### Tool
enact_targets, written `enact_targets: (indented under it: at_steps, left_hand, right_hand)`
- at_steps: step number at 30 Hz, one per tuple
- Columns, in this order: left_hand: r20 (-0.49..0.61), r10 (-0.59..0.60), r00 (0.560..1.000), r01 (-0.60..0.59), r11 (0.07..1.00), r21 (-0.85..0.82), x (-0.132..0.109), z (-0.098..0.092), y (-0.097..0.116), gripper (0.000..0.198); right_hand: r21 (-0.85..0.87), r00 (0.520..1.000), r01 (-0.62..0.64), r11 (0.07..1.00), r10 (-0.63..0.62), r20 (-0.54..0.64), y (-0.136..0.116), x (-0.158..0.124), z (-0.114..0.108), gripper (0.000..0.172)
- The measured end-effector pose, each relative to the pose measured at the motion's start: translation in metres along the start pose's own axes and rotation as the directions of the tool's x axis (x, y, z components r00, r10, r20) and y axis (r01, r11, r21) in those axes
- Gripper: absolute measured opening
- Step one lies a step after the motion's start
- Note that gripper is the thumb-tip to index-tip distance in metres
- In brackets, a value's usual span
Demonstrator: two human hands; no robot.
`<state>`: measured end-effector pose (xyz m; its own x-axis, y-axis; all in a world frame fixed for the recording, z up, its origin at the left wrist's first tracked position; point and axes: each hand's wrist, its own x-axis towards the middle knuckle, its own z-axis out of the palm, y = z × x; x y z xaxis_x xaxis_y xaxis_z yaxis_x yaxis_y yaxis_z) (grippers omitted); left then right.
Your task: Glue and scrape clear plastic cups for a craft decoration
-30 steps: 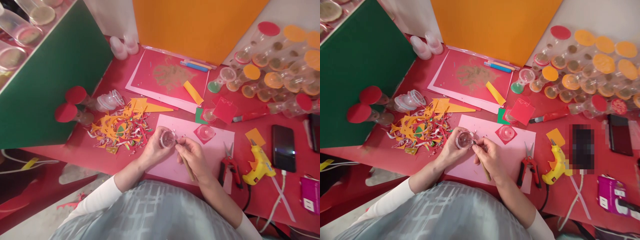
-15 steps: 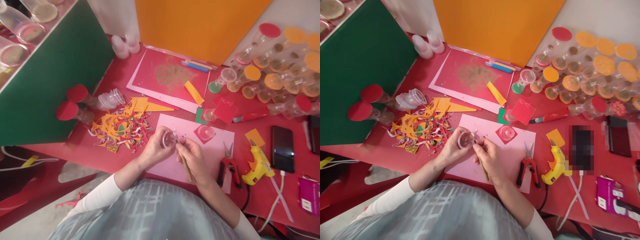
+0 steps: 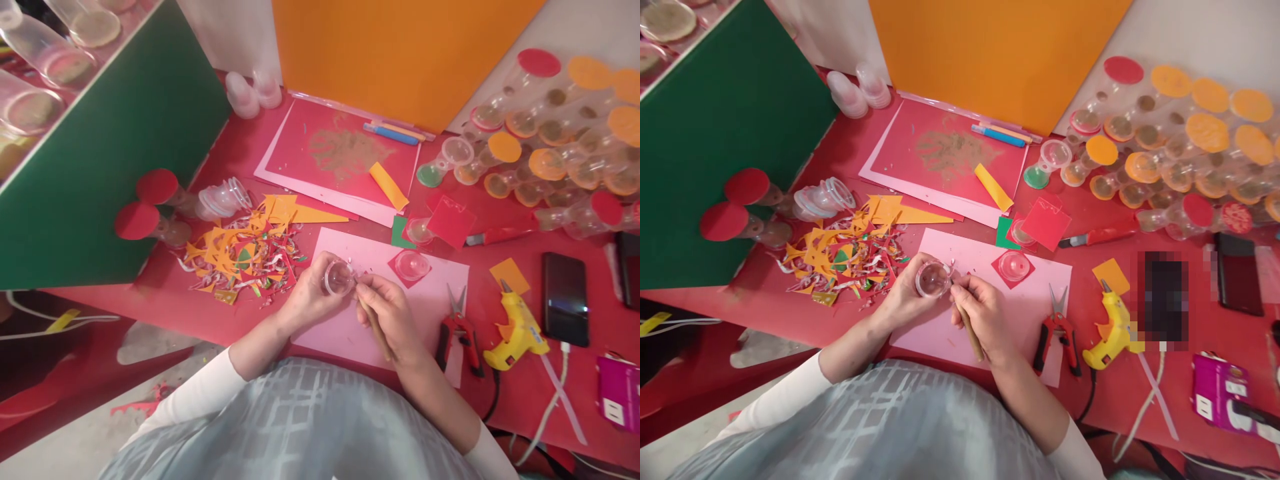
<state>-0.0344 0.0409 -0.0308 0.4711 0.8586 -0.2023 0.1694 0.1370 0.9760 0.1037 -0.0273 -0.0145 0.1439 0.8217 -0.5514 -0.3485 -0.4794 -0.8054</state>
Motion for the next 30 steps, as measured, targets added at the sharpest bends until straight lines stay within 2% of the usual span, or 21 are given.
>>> enact_targets:
  at_steps: [8,14,20,30]
  left_hand:
    - [-0.011,-0.020,1.000,0.019,0.991,-0.132,0.0010,-0.0008,0.0037,0.036]
    - [-0.051,0.005,0.999,-0.008,0.999,-0.053,-0.0008,0.0008,-0.0033,0.030]
    - [-0.088,0.040,0.995,-0.034,0.996,0.078,-0.0020,0.0026,-0.0036,0.024]
    - [-0.039,0.077,0.996,-0.068,0.980,0.185,-0.0021,0.0036,-0.0019,0.019]
  right_hand:
    - [-0.097,0.998,0.063,0.993,-0.063,0.011,0.0001,-0.0009,-0.0033,0.027]
    - [-0.201,0.996,0.084,0.976,-0.090,-0.021,0.0003,-0.0036,-0.0019,0.023]
    - [-0.206,0.996,0.076,0.976,-0.086,-0.038,0.0027,-0.0005,-0.0019,0.024]
    - [-0.222,0.992,0.093,0.970,-0.109,-0.057,0.0042,-0.0003,-0.0005,0.024]
